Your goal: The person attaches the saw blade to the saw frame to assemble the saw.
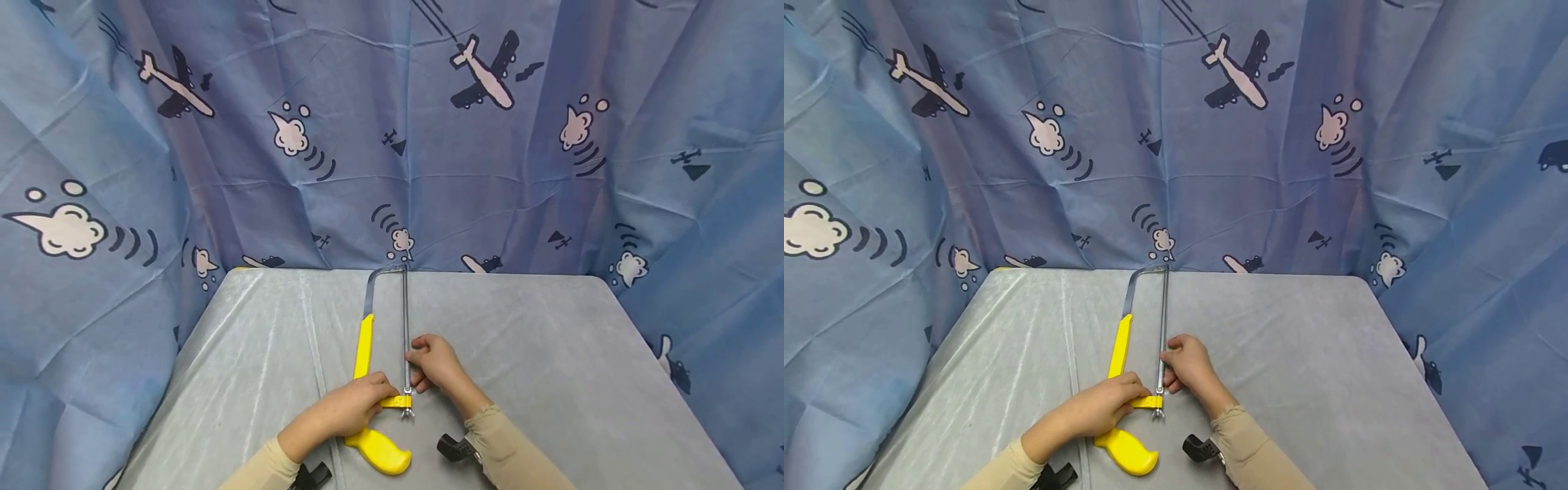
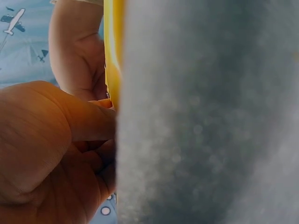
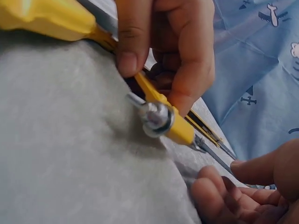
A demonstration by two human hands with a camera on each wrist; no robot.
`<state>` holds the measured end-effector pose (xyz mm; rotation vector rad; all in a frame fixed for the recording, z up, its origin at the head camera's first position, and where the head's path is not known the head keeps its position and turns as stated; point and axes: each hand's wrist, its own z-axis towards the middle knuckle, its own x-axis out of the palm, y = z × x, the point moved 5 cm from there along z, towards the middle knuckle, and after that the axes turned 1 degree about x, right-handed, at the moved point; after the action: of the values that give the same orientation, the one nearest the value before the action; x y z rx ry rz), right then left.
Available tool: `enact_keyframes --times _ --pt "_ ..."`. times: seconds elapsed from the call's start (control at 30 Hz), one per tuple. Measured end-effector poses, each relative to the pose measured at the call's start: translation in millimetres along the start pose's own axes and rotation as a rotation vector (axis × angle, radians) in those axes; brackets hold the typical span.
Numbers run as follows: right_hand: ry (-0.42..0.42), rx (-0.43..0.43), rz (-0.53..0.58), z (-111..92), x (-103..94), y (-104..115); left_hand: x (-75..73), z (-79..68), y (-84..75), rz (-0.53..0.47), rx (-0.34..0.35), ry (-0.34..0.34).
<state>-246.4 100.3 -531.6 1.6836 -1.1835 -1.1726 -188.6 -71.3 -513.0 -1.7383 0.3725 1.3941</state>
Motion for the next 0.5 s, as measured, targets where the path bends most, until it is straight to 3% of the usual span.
enact_keyframes --times 0.13,0.23,0.33,0.5 --pt "-0.013 -0.049 -0.1 -13 -5.8 2 0.4 -0.6 0.5 0.008 0.009 -0.007" --pt "0.027 -0.07 -0.165 -25 -10.2 2 1.2 -0.2 0.1 0.01 0.013 -0.011" --pt "0.12 -0.084 -0.224 -38 -12.6 2 1.4 -0.3 0.3 0.005 0.008 -0.01" --pt "0.356 -0.085 -0.282 -59 -10.0 -1 2.7 -1.2 1.5 -0.006 0.002 -0.008"
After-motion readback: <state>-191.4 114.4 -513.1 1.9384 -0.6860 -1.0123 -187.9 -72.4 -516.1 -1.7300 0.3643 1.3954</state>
